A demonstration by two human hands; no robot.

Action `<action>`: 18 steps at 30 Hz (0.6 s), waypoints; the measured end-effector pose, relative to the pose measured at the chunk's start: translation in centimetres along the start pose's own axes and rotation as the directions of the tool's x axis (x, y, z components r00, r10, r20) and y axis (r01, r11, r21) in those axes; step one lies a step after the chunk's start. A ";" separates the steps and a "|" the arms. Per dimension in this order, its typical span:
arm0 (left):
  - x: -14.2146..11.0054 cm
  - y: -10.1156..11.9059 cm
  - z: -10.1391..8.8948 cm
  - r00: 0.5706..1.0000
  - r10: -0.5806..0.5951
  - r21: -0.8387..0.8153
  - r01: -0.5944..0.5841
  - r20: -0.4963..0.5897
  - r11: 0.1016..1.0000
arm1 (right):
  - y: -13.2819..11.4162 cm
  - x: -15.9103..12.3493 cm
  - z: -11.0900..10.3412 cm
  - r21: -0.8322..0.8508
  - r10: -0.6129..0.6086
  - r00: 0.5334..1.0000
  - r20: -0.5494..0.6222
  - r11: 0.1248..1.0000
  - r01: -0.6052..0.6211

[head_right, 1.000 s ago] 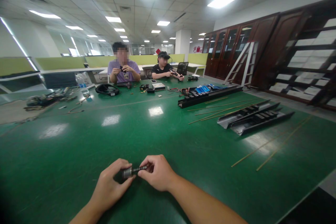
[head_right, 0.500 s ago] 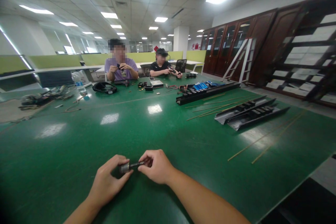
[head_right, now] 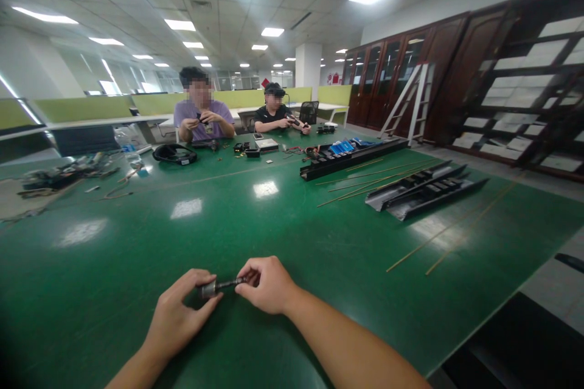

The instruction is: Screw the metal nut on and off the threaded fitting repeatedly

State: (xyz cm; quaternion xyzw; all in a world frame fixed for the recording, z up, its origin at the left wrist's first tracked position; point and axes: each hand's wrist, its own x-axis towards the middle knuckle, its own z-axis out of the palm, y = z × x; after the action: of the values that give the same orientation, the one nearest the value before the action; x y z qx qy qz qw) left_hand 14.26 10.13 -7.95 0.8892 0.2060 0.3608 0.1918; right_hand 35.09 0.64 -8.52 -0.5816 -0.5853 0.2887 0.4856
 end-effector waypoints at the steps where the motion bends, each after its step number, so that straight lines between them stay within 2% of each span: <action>1: 0.0 -0.1 0.0 1.000 -0.005 0.005 0.005 0.003 1.000 | 0.1 0.0 0.0 0.000 -0.002 1.000 0.001 1.000 0.002; 11: 0.2 -0.3 -0.2 0.996 -0.080 0.076 0.077 0.039 0.994 | 0.8 0.1 0.0 -0.011 -0.019 1.000 -0.024 1.000 0.019; 15: -0.5 -0.9 -2.5 0.980 -0.196 0.186 0.185 0.041 0.965 | 0.7 0.2 -0.6 -0.015 -0.013 0.999 -0.047 1.000 0.012; 18: -3.5 -1.8 -5.2 0.953 -0.296 0.219 0.303 -0.062 0.928 | 0.9 0.3 -0.4 -0.004 0.010 0.999 -0.052 1.000 -0.010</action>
State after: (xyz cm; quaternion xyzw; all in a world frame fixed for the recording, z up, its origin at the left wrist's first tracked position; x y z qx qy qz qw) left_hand 7.81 10.90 -7.31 0.8581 0.3815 0.3141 0.1394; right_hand 35.89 0.94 -9.11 -0.5928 -0.5701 0.2746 0.4982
